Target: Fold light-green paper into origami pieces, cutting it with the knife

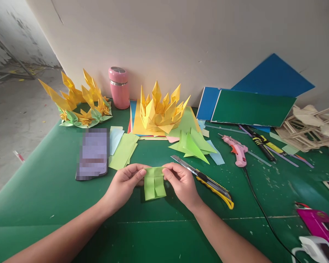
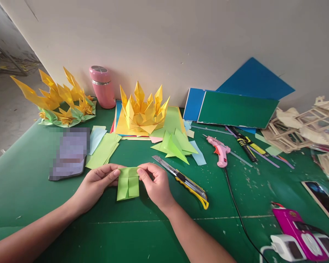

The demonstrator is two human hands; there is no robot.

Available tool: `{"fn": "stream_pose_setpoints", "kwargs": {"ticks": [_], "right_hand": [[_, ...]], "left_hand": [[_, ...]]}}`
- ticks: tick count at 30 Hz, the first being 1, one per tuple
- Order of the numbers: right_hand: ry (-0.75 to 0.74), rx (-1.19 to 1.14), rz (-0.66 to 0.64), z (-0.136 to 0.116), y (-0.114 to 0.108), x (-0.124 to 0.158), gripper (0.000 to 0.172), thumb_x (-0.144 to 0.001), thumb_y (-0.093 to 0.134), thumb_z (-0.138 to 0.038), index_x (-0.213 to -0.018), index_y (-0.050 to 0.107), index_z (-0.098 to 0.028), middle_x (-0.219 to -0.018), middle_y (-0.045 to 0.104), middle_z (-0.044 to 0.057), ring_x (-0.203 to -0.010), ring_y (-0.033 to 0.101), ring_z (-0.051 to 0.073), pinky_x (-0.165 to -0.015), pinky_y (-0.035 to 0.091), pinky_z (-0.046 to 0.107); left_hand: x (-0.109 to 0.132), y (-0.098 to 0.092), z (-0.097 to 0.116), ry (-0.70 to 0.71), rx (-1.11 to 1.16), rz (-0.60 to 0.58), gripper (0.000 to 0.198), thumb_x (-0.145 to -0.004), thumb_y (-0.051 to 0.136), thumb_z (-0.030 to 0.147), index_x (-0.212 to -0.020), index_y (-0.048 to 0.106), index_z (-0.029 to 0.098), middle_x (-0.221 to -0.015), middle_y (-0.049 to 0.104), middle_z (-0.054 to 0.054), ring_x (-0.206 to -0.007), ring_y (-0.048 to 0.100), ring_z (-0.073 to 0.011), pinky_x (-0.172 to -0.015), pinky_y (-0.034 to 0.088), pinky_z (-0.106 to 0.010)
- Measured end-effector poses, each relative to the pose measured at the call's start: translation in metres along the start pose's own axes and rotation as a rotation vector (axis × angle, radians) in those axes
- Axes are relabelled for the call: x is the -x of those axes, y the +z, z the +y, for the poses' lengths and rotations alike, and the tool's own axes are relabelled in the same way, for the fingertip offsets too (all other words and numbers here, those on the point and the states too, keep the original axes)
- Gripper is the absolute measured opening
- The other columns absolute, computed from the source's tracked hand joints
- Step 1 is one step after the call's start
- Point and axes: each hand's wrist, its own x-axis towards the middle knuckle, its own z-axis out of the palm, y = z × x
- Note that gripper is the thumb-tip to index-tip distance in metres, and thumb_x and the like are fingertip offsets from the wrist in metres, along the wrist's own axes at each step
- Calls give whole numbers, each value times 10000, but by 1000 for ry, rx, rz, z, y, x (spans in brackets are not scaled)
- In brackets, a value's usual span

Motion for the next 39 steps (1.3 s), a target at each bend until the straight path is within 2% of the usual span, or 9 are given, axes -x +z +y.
{"fn": "stream_pose_setpoints", "kwargs": {"ticks": [7, 11, 14, 16, 20, 26, 29, 33, 39], "right_hand": [[-133, 119, -5, 1, -4, -2, 183, -874, 523, -269, -785, 669, -202, -709, 641, 24, -656, 591, 160, -606, 481, 277], [-237, 194, -96, -3, -4, 1, 169, -881, 507, -206, -889, 675, -228, -782, 674, 26, -716, 610, 167, -667, 491, 296], [-179, 108, -110, -3, -1, 4, 150, -888, 507, -223, -1002, 604, -233, -693, 599, -16, -639, 573, 142, -640, 483, 278], [-136, 37, -99, 0, 1, 5, 125, -905, 495, -250, -1021, 539, -234, -675, 555, -35, -627, 567, 133, -642, 474, 275], [-132, -37, -30, 5, 0, 2, 83, -934, 462, -293, -1001, 454, -244, -716, 544, -30, -664, 567, 137, -667, 471, 291], [-157, -28, 216, 10, -6, -3, 65, -938, 468, -301, -945, 446, -240, -725, 500, -23, -678, 523, 141, -655, 459, 293], [-189, 8, 106, 8, -4, 2, 90, -923, 490, -307, -984, 471, -243, -849, 517, 10, -765, 530, 153, -717, 464, 312], [-160, 49, -147, 2, 2, 8, 322, -829, 617, -345, -1096, 467, -245, -1055, 551, 60, -916, 564, 198, -798, 483, 344], [-171, 198, -185, -3, 7, 11, 297, -779, 550, -140, -1051, 490, -243, -1020, 606, 52, -917, 599, 202, -795, 504, 331]], "left_hand": [[1, -1, 1, 36, -48, -94, 447, -621, 778, 521, -878, 719, 159, -830, 754, -72, -824, 705, -237, -790, 575, -342], [2, 0, -2, 78, -174, -77, 376, -628, 772, 485, -818, 700, 170, -756, 747, -55, -713, 697, -201, -645, 568, -275], [1, 1, -7, 143, -261, -36, 333, -691, 721, 467, -845, 660, 178, -639, 708, -11, -540, 632, -140, -487, 499, -214], [0, -1, -9, 217, -322, -29, 261, -729, 689, 432, -814, 665, 186, -640, 708, -7, -555, 634, -141, -509, 504, -215], [-1, -6, -10, 321, -449, -18, 171, -771, 626, 343, -754, 744, 220, -779, 762, -27, -740, 697, -190, -702, 558, -264], [-5, -10, -11, 332, -430, 76, 178, -776, 614, 337, -820, 753, 235, -851, 755, -28, -811, 689, -194, -765, 560, -277], [-6, -8, -11, 369, -361, 105, 158, -749, 645, 324, -827, 731, 218, -859, 713, -37, -808, 661, -180, -729, 553, -264], [-6, -7, -12, 375, -308, 102, 150, -753, 645, 288, -862, 712, 208, -865, 680, -40, -811, 641, -173, -714, 545, -263], [-3, -6, -12, 372, -352, 85, 211, -752, 643, 272, -937, 740, 240, -989, 659, -61, -917, 645, -208, -688, 561, -268]]}}
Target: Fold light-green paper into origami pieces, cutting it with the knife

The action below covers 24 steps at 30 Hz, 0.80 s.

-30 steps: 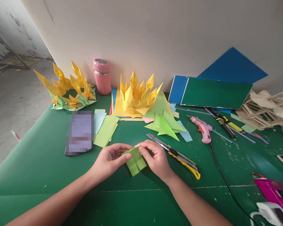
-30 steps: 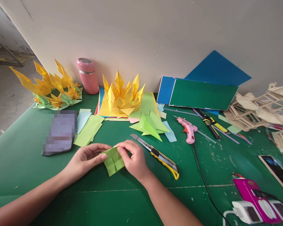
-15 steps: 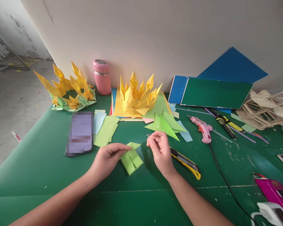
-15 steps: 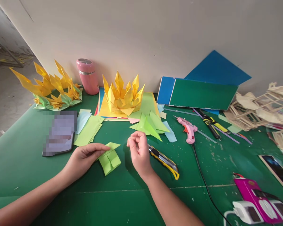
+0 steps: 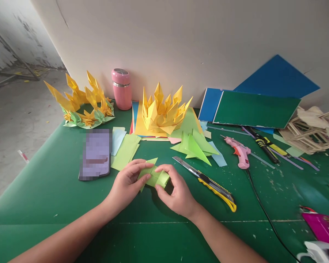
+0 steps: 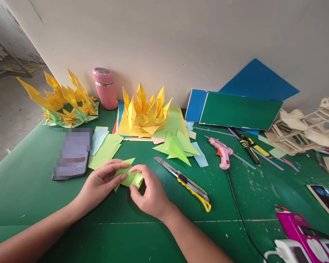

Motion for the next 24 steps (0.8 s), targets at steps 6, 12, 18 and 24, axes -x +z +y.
{"fn": "stream_pose_setpoints", "kwargs": {"ticks": [6, 12, 18, 24], "right_hand": [[-19, -39, 23, 5, 1, 0, 256, -848, 470, -113, -1057, 540, -243, -1045, 634, 52, -952, 616, 187, -799, 509, 299], [-40, -5, 57, 4, -1, -1, 253, -851, 437, -97, -987, 595, -240, -966, 681, 34, -889, 641, 179, -767, 517, 293], [-48, 12, 73, 2, -3, -2, 169, -857, 498, -156, -914, 634, -238, -906, 702, 32, -856, 645, 187, -752, 517, 302], [109, -115, 174, 4, 1, -4, 79, -856, 575, -280, -847, 623, -219, -799, 679, 26, -692, 632, 158, -622, 522, 266]], "left_hand": [[0, 0, 0, 0, -22, 39, 193, -770, 644, 313, -915, 750, 244, -963, 673, -46, -924, 650, -193, -771, 558, -261], [1, 2, 1, -108, 61, 12, 224, -755, 668, 355, -915, 733, 212, -952, 729, -45, -895, 679, -203, -795, 561, -281], [3, 2, 2, -26, -2, 26, 197, -778, 619, 283, -930, 726, 217, -950, 723, -41, -902, 672, -193, -808, 555, -280], [6, 4, 0, 123, -144, 5, 226, -814, 578, 239, -980, 732, 238, -948, 703, -57, -868, 665, -185, -729, 551, -256]]}}
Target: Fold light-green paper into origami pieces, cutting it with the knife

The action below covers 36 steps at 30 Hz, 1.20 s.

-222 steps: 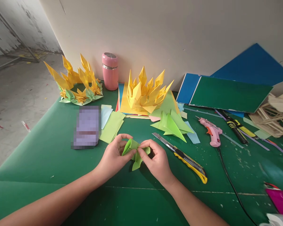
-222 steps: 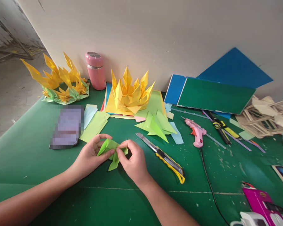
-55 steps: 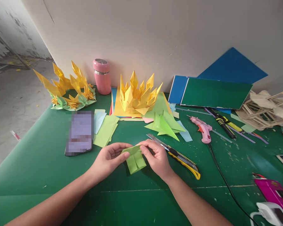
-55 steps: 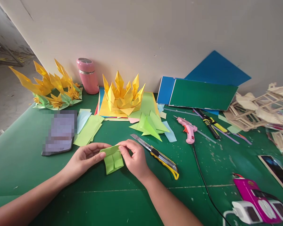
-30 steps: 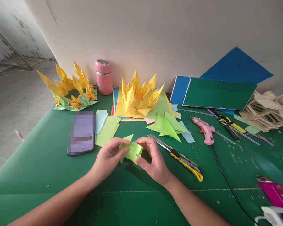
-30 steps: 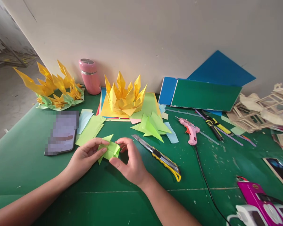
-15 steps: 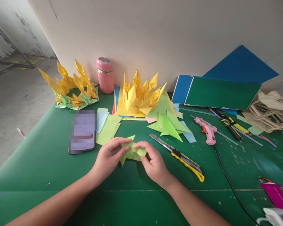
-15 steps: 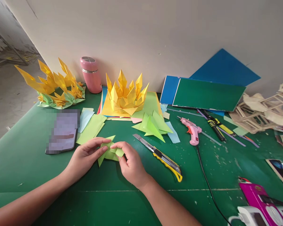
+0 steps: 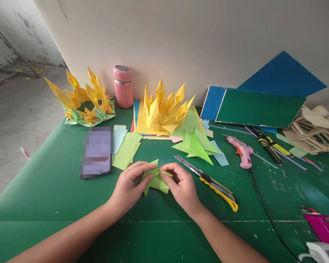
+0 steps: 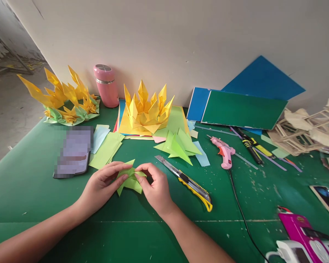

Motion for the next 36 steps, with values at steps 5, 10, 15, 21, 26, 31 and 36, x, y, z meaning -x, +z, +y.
{"fn": "stream_pose_setpoints", "kwargs": {"ticks": [5, 10, 15, 21, 26, 31, 36], "right_hand": [[90, -124, 31, -1, 3, -1, 116, -821, 611, -326, -814, 614, -210, -767, 669, 26, -686, 635, 164, -617, 539, 275], [133, -156, 60, -4, 6, 0, 148, -804, 631, -347, -785, 605, -203, -727, 645, 21, -648, 605, 147, -588, 518, 262], [150, -182, 93, -3, 10, 2, 204, -806, 641, -403, -780, 600, -205, -717, 631, 21, -643, 592, 145, -575, 511, 260], [152, -190, 115, -4, 13, 3, 221, -802, 647, -420, -781, 594, -206, -720, 622, 18, -642, 590, 142, -573, 508, 256], [141, -192, 113, -6, 13, 4, 201, -812, 637, -398, -778, 586, -206, -719, 615, 14, -639, 585, 137, -572, 500, 251], [121, -184, 107, -7, 14, 5, 151, -824, 623, -348, -786, 582, -207, -734, 622, 19, -653, 592, 141, -584, 504, 260], [86, -153, 100, -7, 16, 6, 67, -840, 587, -281, -831, 572, -216, -763, 618, 16, -683, 603, 142, -614, 519, 262]], "left_hand": [[2, 2, -1, 53, -50, 7, 223, -831, 574, 243, -995, 726, 246, -957, 704, -51, -855, 670, -176, -748, 553, -255], [3, 3, 1, 71, -65, 24, 201, -817, 599, 240, -966, 734, 247, -925, 705, -44, -810, 668, -165, -723, 555, -245], [2, 4, 7, 76, -57, 34, 198, -804, 593, 224, -932, 741, 253, -890, 710, -40, -787, 660, -162, -679, 552, -234], [3, 6, 11, 78, -54, 58, 209, -787, 575, 188, -911, 733, 245, -875, 706, -39, -770, 655, -159, -663, 547, -232], [4, 8, 10, 50, -12, 69, 200, -774, 570, 176, -887, 726, 229, -866, 698, -44, -802, 655, -171, -686, 548, -242], [4, 9, 11, 22, 71, 80, 176, -766, 573, 155, -867, 701, 222, -850, 672, -33, -801, 645, -165, -673, 543, -237], [5, 11, 11, 40, 80, 82, 147, -762, 558, 133, -838, 652, 217, -790, 621, -8, -756, 611, -145, -658, 514, -230]]}}
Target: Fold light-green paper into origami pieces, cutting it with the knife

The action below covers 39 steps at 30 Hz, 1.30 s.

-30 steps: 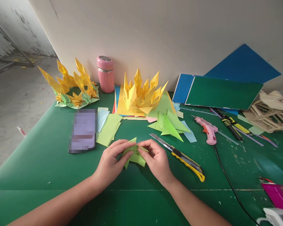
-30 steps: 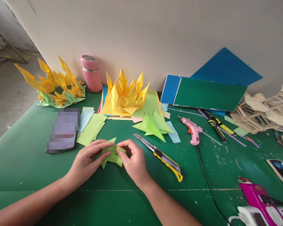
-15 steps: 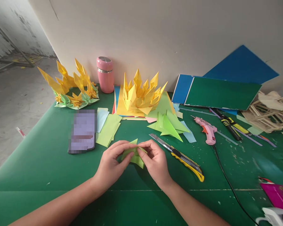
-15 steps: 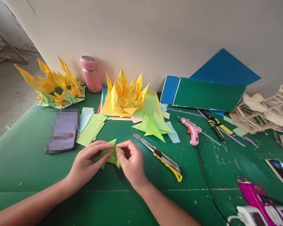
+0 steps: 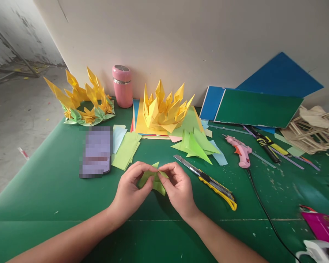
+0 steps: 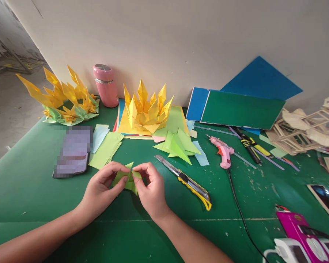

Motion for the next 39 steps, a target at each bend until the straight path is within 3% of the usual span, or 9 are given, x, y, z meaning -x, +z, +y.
{"fn": "stream_pose_setpoints", "kwargs": {"ticks": [6, 13, 32, 36, 39], "right_hand": [[-46, 25, -24, 1, 2, 0, 111, -811, 561, -197, -918, 549, -225, -886, 629, 31, -827, 630, 157, -735, 546, 277], [-40, 33, -50, 2, 2, 0, 211, -772, 563, -172, -973, 537, -228, -896, 609, 26, -851, 624, 160, -757, 542, 283], [-57, -34, 24, 6, 3, -1, 277, -720, 525, -118, -955, 453, -246, -781, 510, -33, -695, 512, 122, -651, 469, 268], [-75, -28, 25, 4, 1, -3, 231, -756, 523, -126, -938, 450, -247, -792, 501, -28, -699, 513, 123, -642, 469, 265], [-105, -1, -8, 4, -1, -3, 185, -823, 518, -190, -982, 451, -257, -858, 514, -7, -757, 537, 139, -684, 488, 293]], "left_hand": [[0, 5, -3, -166, 137, 81, 268, -709, 625, 201, -934, 479, 221, -796, 560, 26, -710, 599, -119, -632, 512, -224], [-1, 3, -1, -300, 242, 28, 398, -702, 652, 262, -1001, 392, 228, -789, 581, 35, -654, 600, -114, -577, 496, -224], [0, 3, -7, -299, 219, -25, 376, -711, 640, 263, -1011, 416, 231, -788, 581, 33, -623, 583, -107, -538, 471, -213], [0, 3, -8, -300, 174, -84, 336, -748, 631, 303, -1011, 439, 219, -762, 579, 25, -650, 584, -134, -547, 461, -237], [-1, 3, -6, -296, 190, -64, 328, -765, 627, 321, -1005, 429, 219, -684, 533, 53, -592, 548, -124, -507, 428, -221]]}}
